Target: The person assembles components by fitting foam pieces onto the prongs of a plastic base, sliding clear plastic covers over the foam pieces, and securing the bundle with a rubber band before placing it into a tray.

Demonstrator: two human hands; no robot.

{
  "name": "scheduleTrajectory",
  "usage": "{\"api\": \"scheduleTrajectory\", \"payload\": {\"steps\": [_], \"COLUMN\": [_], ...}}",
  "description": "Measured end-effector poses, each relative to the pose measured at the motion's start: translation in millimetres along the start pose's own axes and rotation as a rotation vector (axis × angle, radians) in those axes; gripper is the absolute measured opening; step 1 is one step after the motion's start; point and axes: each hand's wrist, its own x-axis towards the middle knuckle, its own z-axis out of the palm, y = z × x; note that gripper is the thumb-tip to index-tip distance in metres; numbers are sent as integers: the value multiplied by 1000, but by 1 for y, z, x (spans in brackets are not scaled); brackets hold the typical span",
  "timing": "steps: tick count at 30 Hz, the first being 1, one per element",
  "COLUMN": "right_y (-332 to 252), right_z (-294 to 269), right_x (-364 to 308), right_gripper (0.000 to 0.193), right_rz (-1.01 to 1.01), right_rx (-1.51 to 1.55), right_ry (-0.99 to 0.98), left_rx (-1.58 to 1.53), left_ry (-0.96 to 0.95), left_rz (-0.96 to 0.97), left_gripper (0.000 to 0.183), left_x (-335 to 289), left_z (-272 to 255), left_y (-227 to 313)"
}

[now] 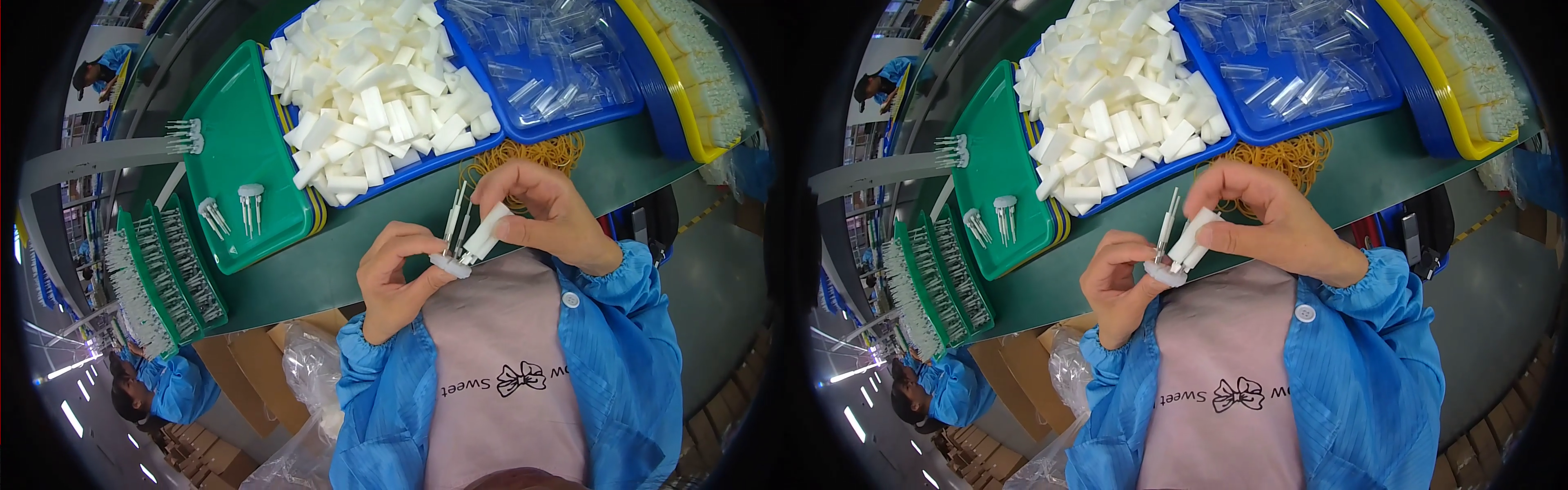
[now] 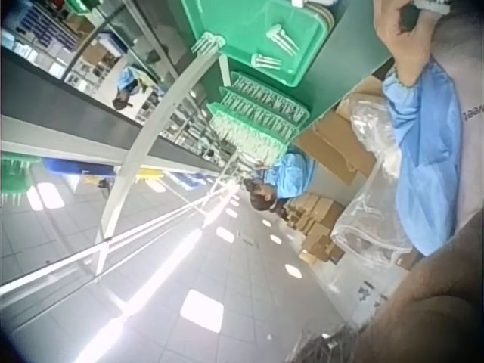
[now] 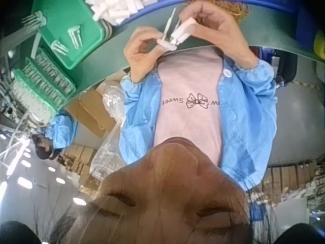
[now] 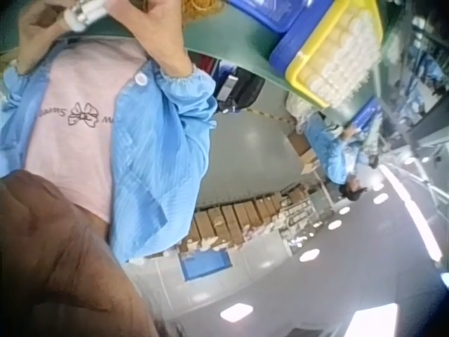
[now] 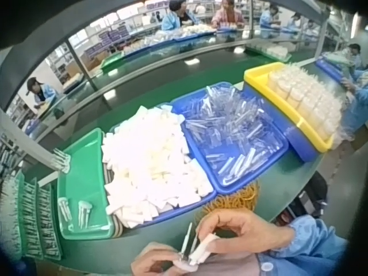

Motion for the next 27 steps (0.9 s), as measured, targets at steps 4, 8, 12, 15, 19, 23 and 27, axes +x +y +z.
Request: {"api": "scheduleTrajectory", "payload": {"steps": [4, 8, 12, 15, 19, 23, 27], "right_y": [-3, -4, -4, -3, 2, -15, -21], "right_z": [3, 0, 2, 8, 6, -1, -2], "right_x": [-3, -4, -4, -3, 1, 23, 64], "right_gripper": [19, 19, 17, 17, 19, 24, 30], "right_rz": [11, -50, -96, -52, -41, -309, -611], "right_rx": [22, -30, -111, -40, -71, -561, -1025], "right_ry": [26, -29, -53, -59, -83, -76, 73], "left_rx": [-164, -138, -81, -80, -90, -134, -176], "left_ry": [16, -16, -30, -40, -20, 72, 140], "left_rz": [-37, -1, 43, 57, 26, -27, -86], "left_gripper": [28, 27, 26, 25, 26, 27, 24], "left_x": [-1, 0, 1, 1, -2, -2, -5], "left_z": [1, 0, -1, 0, -2, -3, -10], "left_y": [0, 2, 1, 2, -1, -4, -4]}}
